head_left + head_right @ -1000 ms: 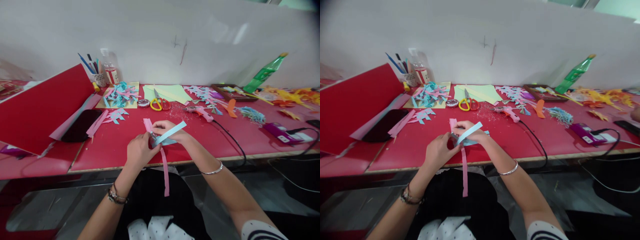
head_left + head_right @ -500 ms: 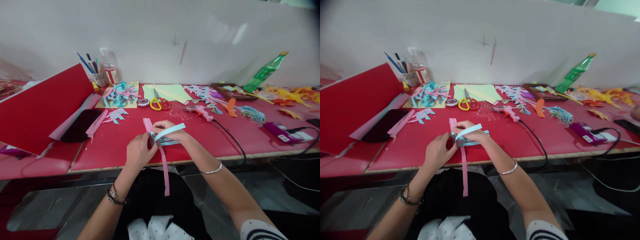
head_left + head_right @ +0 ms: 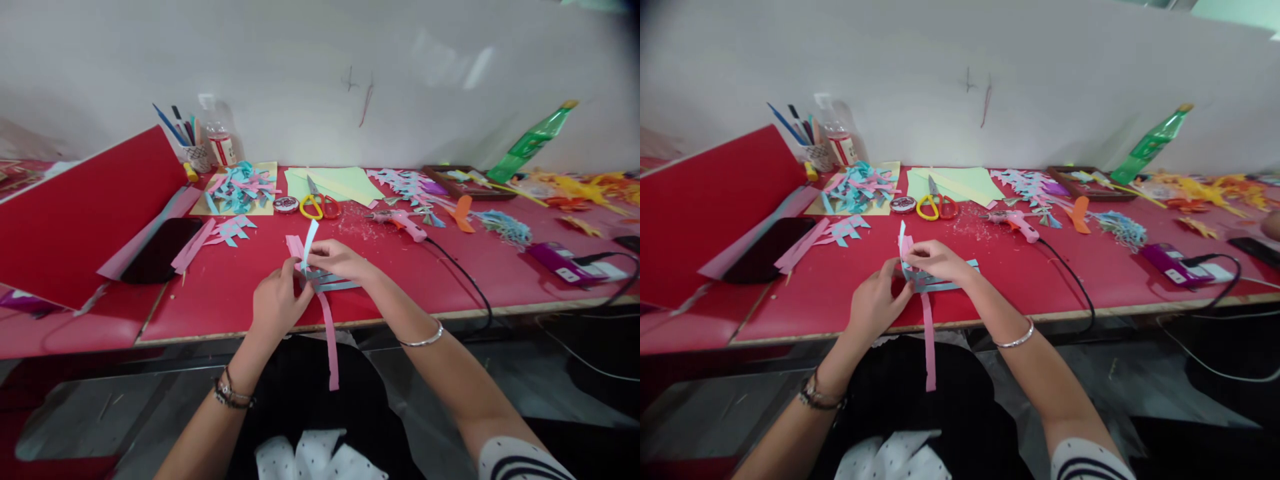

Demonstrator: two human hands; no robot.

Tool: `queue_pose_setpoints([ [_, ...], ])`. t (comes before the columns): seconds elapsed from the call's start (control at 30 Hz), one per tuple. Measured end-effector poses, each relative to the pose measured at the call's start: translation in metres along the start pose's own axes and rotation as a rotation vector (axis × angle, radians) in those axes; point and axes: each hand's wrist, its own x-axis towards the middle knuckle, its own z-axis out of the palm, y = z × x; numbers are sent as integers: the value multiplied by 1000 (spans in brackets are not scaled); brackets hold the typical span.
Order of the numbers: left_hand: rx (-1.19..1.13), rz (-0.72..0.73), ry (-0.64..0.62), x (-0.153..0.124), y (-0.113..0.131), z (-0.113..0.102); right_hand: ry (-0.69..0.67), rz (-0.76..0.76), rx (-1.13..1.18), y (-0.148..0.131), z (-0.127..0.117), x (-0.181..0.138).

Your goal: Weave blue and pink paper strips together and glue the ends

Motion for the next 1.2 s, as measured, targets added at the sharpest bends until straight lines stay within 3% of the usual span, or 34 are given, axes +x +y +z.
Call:
queue_pose_setpoints([
  [0.53,-44,157,-48,1,-2,-2,58,12,-2,7,-10,-9],
  [0.73,-94,175,-59,2,-6,0,160,35,113,14,-14,-20],
  [0.9,-119,201,-44,2,-10,3,349,11,203,18,-15,-32],
  [1.2,-115,239,-48,3,-11,2,459,-94,80,35,-14,-47],
])
